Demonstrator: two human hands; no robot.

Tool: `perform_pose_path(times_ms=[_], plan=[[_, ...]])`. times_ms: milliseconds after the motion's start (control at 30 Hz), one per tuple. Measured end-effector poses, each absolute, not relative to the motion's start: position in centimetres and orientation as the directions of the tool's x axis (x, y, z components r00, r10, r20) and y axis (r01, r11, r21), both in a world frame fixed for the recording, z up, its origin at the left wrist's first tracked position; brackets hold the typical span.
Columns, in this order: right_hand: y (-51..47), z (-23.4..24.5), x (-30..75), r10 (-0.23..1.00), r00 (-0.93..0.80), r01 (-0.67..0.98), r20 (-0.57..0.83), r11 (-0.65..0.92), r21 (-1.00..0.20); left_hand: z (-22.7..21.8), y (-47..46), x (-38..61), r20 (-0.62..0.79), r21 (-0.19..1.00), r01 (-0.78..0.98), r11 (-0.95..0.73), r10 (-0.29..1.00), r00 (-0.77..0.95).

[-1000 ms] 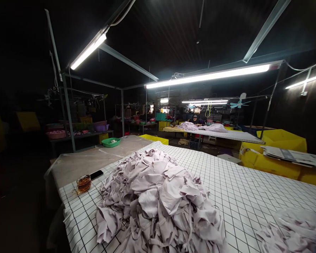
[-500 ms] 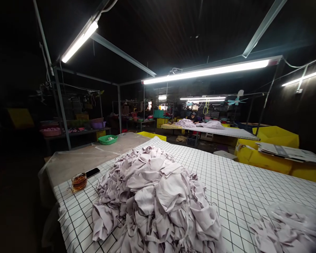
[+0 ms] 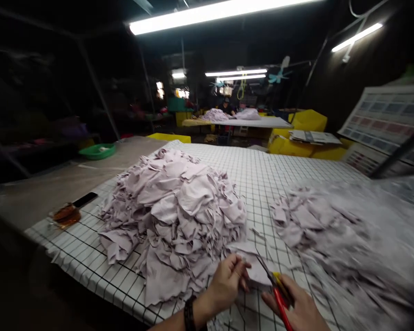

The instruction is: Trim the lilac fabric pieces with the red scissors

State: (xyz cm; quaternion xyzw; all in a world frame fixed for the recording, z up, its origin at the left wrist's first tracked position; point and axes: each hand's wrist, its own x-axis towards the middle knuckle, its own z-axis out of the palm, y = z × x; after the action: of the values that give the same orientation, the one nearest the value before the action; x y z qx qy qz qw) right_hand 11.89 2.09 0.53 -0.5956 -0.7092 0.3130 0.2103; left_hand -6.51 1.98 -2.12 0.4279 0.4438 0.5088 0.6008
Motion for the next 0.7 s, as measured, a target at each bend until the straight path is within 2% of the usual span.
perform_pose_path(times_ms=[200,533,700], plan=[[1.9,2.6,12.6,0.948,-0.301,0.714,-0.106,0.15,-0.684,-0.4,1.8,-6.9,-0.028,0.989,-0.136,0.052,0.985,0.172],[1.9,3.3,11.8,0.949,-0.31,0.766,-0.059,0.212,-0.607,-0.4,1.6,-6.8,-0.009,0.998,0.061,-0.006,0.973,0.231],[1.7,3.5,11.7,0.948,-0.314,0.794,-0.042,0.239,-0.559,-0.5,1.5,-7.1,0.001,0.994,0.101,-0.028,0.966,0.258]])
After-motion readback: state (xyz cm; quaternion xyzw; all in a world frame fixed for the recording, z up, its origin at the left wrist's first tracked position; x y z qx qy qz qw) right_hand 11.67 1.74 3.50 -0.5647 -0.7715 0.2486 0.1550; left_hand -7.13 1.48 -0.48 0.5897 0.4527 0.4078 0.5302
